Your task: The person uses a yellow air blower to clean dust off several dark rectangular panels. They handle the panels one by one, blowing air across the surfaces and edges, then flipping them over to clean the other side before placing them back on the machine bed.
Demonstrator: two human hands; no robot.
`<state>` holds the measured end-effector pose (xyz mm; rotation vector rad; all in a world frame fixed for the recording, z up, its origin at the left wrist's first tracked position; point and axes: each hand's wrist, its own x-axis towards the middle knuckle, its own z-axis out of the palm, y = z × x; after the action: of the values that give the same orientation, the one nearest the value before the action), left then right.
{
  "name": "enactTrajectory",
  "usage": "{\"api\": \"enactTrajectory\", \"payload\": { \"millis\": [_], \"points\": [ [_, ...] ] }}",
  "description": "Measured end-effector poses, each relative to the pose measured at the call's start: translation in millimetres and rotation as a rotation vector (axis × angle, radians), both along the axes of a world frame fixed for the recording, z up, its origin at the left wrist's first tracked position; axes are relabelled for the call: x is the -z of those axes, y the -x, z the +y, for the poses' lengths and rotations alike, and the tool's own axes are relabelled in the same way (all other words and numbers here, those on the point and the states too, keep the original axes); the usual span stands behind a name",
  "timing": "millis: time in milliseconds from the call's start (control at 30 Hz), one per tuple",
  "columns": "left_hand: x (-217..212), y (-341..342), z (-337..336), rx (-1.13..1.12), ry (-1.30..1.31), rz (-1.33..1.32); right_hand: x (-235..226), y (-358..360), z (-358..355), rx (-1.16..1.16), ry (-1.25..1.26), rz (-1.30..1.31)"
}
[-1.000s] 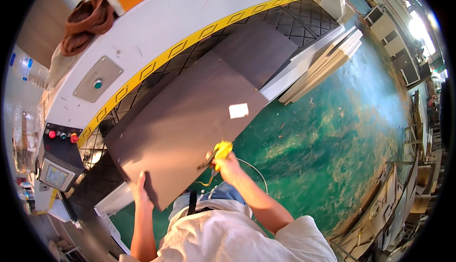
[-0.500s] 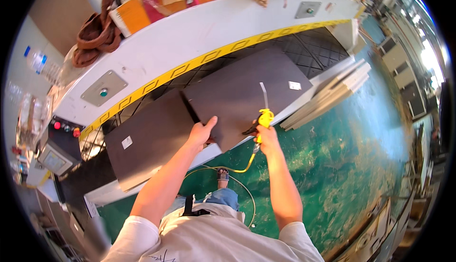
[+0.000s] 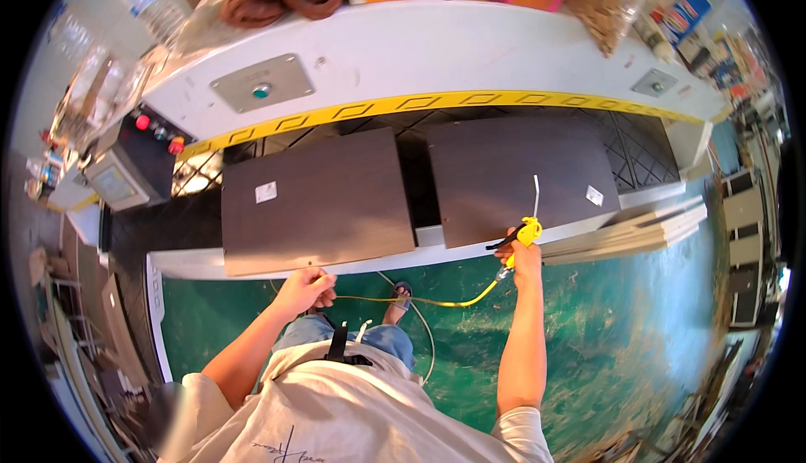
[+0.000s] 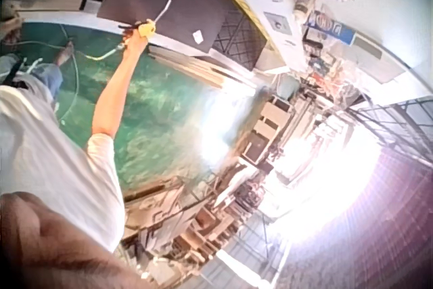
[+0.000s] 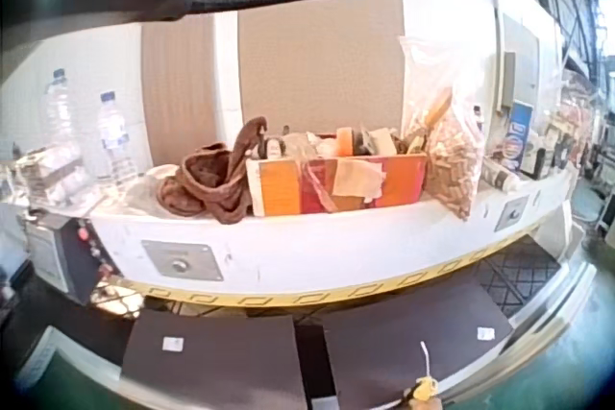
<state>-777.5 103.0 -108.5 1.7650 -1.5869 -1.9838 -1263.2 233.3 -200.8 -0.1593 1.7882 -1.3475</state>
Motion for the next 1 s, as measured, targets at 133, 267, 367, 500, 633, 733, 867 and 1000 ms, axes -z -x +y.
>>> {"api": "enactTrajectory", "payload": {
  "millis": [133, 267, 367, 500, 633, 733, 867, 1000],
  "points": [
    [29.1, -94.4, 31.4, -0.121, 0.021, -0.093, 5.5, -3.8, -6.3, 0.03, 0.028, 0.071],
    [85.3, -252.2, 82.7, 0.223, 0.443, -0.443, 13.9, -60.0, 52.2, -0.41, 0.003, 0.13],
    [81.5, -349.6, 101.3, 0.071, 0.319, -0.596, 48.8, -122.2, 102.6, -0.822, -0.208, -0.135],
    [73.0, -467.3, 112.9, -0.436, 0.112, -0.708, 32.3, -265.6, 79.2, -1.249, -0.382, -0.425],
    [80.1, -620.9, 125.3, -0.619, 0.652, -0.861, -52.0, -469.3, 1.9, -0.741, 0.237, -1.065],
    [74.0, -752.1, 101.9, -0.739, 0.916, -0.939, -90.6, -601.5, -11.3, -0.549, 0.086, -1.152],
    [97.7, -947.9, 132.1, -1.019, 0.736, -1.374, -104.3, -739.9, -36.9, -1.012, -0.436, -0.695],
    [109.4, -1064.1, 144.3, -1.147, 0.446, -1.381, -121.5, -815.5, -69.2, -1.169, -0.355, -0.323]
  ]
}}
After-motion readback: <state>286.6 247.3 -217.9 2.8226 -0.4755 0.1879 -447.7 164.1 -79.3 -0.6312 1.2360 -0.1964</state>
